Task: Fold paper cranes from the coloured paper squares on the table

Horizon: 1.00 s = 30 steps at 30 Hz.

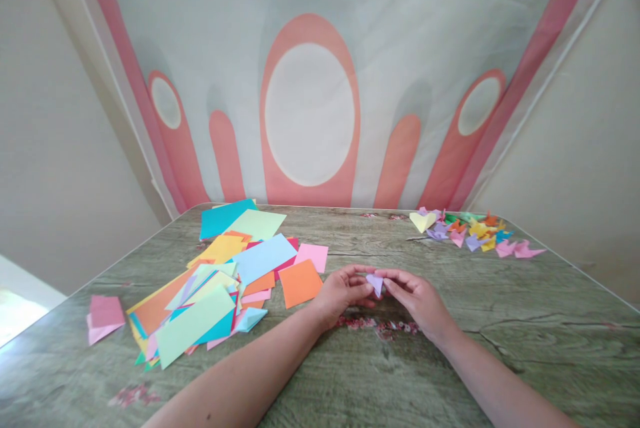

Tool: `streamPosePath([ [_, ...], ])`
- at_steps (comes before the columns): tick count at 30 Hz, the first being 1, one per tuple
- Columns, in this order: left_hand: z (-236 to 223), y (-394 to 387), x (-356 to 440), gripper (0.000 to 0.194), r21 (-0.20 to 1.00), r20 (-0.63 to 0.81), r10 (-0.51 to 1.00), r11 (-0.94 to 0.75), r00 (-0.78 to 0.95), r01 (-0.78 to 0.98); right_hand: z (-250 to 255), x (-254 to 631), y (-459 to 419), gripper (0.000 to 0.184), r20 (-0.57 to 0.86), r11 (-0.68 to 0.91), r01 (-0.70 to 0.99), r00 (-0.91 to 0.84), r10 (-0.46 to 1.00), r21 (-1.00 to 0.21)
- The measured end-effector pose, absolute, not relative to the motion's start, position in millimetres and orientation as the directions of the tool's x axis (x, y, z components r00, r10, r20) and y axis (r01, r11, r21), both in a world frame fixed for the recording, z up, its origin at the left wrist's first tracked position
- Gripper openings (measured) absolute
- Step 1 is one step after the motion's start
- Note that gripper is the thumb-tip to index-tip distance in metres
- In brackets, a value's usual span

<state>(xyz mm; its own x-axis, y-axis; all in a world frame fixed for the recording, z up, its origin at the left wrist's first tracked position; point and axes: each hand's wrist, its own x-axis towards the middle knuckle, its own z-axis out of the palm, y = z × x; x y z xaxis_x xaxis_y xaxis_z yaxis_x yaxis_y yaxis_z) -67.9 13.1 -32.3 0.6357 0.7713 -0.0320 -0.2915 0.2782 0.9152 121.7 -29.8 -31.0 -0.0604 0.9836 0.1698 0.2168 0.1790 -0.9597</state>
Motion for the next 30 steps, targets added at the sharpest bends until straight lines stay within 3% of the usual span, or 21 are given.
streamPosePath([
  [11, -32, 13, -67, 0.038, 0.928, -0.075, 0.813, 0.269, 0.578, -0.258, -19, 117, -37, 0.031, 0.174, 0.192, 0.18, -0.11, 0.979, -0.965],
  [23, -38, 12, -59, 0.022, 0.986, 0.022, 0.889, 0.056, 0.456, -0.157, -23, 111, -36, 0.027, 0.166, 0.184, 0.197, -0.106, 0.98, -0.963],
  [30, -35, 7, -59, 0.023, 0.993, 0.048, 0.889, 0.005, 0.455, -0.114, -31, 110, -33, 0.029, 0.176, 0.178, 0.25, -0.033, 0.984, -0.952],
])
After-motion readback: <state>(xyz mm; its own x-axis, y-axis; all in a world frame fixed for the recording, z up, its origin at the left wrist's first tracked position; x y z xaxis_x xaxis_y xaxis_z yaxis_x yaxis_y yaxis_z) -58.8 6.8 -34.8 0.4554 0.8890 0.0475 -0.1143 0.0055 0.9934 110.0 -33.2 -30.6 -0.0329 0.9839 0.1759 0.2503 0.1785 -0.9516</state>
